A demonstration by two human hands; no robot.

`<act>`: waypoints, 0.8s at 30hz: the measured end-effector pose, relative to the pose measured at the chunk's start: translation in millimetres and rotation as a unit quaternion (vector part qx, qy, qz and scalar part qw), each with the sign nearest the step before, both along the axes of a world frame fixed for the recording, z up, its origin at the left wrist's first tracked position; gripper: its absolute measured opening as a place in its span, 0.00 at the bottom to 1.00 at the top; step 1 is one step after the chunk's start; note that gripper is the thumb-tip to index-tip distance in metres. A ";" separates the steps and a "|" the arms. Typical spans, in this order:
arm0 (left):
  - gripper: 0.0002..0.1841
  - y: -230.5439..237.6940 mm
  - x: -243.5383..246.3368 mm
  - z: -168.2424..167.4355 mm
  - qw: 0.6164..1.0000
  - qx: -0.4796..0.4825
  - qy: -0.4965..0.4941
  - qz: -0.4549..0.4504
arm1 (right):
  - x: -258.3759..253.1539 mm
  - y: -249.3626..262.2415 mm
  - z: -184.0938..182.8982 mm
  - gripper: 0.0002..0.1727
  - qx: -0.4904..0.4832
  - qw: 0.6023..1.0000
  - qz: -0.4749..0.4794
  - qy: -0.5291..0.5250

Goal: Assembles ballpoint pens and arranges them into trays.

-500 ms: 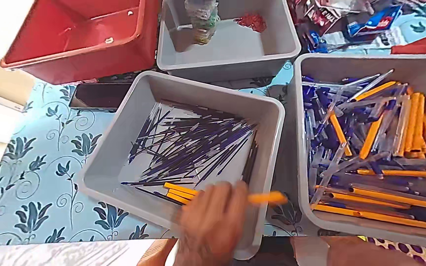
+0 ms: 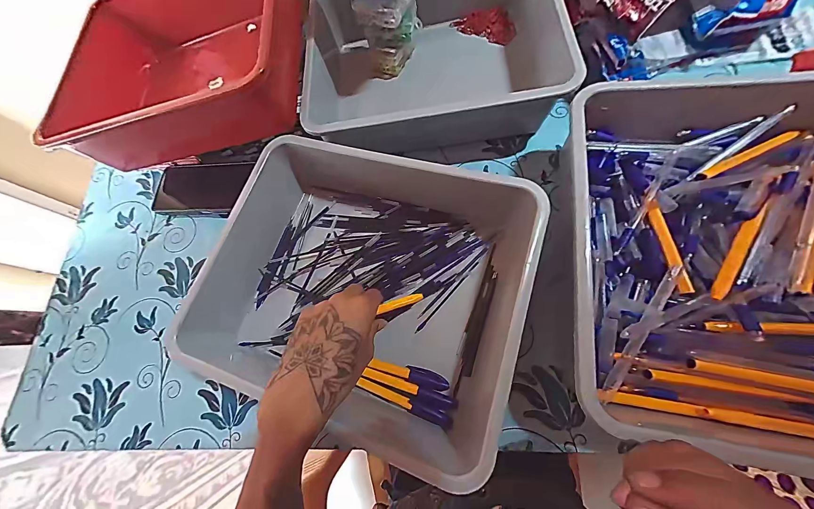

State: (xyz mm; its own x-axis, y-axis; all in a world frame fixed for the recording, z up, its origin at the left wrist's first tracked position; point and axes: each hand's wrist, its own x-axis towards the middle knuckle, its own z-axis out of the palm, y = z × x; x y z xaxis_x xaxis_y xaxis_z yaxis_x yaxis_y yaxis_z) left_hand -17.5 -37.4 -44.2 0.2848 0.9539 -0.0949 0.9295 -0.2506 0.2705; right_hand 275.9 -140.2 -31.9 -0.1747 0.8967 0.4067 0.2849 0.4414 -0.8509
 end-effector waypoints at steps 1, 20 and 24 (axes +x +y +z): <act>0.05 -0.4 1.4 0.2 1.000 0.017 0.000 0.006 | 0.0 1.4 -0.5 0.07 0.002 1.000 0.000 -0.002; 0.07 1.8 25.6 0.2 0.992 0.036 0.015 -0.123 | 2.2 0.2 -4.0 0.07 0.012 1.000 -0.006 -0.012; 0.10 -17.0 14.1 25.8 0.992 0.094 -0.062 -0.065 | 5.0 -2.0 0.3 0.06 0.010 1.000 -0.013 -0.013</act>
